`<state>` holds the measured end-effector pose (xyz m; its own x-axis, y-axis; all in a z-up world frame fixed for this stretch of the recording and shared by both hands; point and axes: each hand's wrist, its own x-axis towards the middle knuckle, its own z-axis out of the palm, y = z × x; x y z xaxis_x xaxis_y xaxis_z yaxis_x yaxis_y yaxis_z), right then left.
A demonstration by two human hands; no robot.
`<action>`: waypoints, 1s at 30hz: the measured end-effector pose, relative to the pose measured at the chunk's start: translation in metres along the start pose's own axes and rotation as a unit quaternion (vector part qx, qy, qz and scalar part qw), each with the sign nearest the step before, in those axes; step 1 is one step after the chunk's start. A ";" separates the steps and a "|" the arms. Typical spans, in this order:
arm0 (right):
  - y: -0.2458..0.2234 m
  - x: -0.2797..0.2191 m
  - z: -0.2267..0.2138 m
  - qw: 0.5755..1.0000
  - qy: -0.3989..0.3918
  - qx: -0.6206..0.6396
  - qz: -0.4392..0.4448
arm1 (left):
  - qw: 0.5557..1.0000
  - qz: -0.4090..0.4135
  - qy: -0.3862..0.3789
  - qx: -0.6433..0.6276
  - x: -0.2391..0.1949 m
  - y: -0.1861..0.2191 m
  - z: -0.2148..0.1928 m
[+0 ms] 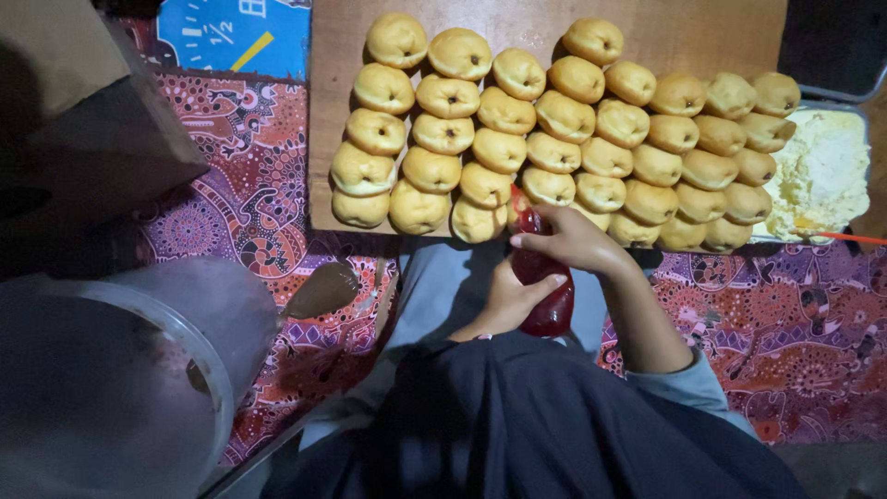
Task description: The person sits on the floor and fills rows of small round buns with a dark filling using a piping bag. They then switch to a red filling and continue filling the remaining buns on the wooden board.
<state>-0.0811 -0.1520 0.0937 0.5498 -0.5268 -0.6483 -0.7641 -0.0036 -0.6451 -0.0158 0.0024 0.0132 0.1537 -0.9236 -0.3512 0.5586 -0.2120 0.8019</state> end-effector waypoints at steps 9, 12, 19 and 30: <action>0.022 0.040 -0.011 0.999 0.025 0.022 0.013 | 0.996 -0.051 0.016 -0.072 0.037 -0.005 0.007; 0.030 0.050 -0.014 0.998 0.038 0.011 0.048 | 0.992 -0.073 0.018 -0.102 0.046 0.000 0.009; 0.039 0.068 -0.020 0.996 0.043 -0.057 0.060 | 0.985 -0.084 0.002 -0.151 0.054 0.005 0.011; 0.027 0.077 -0.025 0.989 -0.013 -0.145 0.039 | 0.977 -0.095 -0.021 -0.190 0.056 0.003 0.010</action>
<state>-0.0680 -0.2137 0.0366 0.4918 -0.5129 -0.7036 -0.8666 -0.2095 -0.4530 -0.0136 -0.0532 0.0012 -0.0112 -0.8933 -0.4494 0.8377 -0.2538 0.4835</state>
